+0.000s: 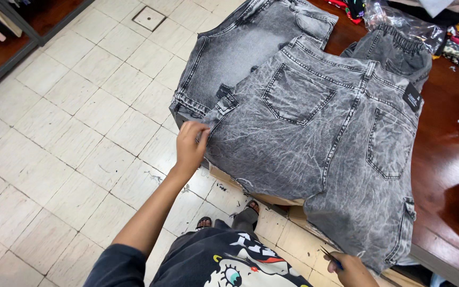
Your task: The person uses a small pair of scissors to trim loose threads and frayed edges on a pair of gray denim shorts. They work on the waistband, back pockets, and leg hems, then fold the shorts and place them on a table.
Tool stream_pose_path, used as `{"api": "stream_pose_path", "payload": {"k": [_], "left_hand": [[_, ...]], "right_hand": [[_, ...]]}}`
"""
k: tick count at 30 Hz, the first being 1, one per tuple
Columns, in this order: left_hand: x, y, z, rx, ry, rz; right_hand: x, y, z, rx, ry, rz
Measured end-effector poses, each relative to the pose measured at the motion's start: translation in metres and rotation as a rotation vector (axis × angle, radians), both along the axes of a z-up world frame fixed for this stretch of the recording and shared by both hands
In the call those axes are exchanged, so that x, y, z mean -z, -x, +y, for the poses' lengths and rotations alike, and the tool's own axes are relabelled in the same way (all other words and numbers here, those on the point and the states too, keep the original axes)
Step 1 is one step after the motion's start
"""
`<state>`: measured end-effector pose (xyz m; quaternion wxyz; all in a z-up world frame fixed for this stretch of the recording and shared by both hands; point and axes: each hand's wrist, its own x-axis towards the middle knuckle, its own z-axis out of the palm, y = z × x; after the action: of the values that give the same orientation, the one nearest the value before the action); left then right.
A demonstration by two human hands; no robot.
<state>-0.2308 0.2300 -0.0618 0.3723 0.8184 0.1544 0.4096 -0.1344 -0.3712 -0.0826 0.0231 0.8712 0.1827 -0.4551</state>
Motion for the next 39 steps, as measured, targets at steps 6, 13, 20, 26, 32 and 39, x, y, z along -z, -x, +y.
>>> {"api": "stream_pose_path", "payload": {"k": [6,13,20,26,32,39], "left_hand": [[-0.053,-0.082,0.013,0.123,-0.283,-0.013],[-0.055,-0.120,0.014,0.119,-0.319,0.306],[-0.054,-0.125,0.020,0.119,-0.707,0.349],[-0.066,-0.114,0.026,0.201,-0.547,0.341],[-0.071,-0.109,0.027,0.222,-0.449,0.260],[-0.064,-0.109,0.026,0.176,-0.441,0.235]], "right_hand": [[0.000,0.063,0.017,0.128,0.074,0.057],[-0.062,0.101,0.104,0.151,0.063,0.122],[-0.147,0.065,0.240,0.073,-0.522,-0.224],[-0.136,-0.026,0.380,-0.055,-0.684,-0.654],[-0.129,-0.074,0.464,-0.164,-0.516,-0.731],[-0.125,-0.081,0.479,-0.160,-0.563,-0.663]]}}
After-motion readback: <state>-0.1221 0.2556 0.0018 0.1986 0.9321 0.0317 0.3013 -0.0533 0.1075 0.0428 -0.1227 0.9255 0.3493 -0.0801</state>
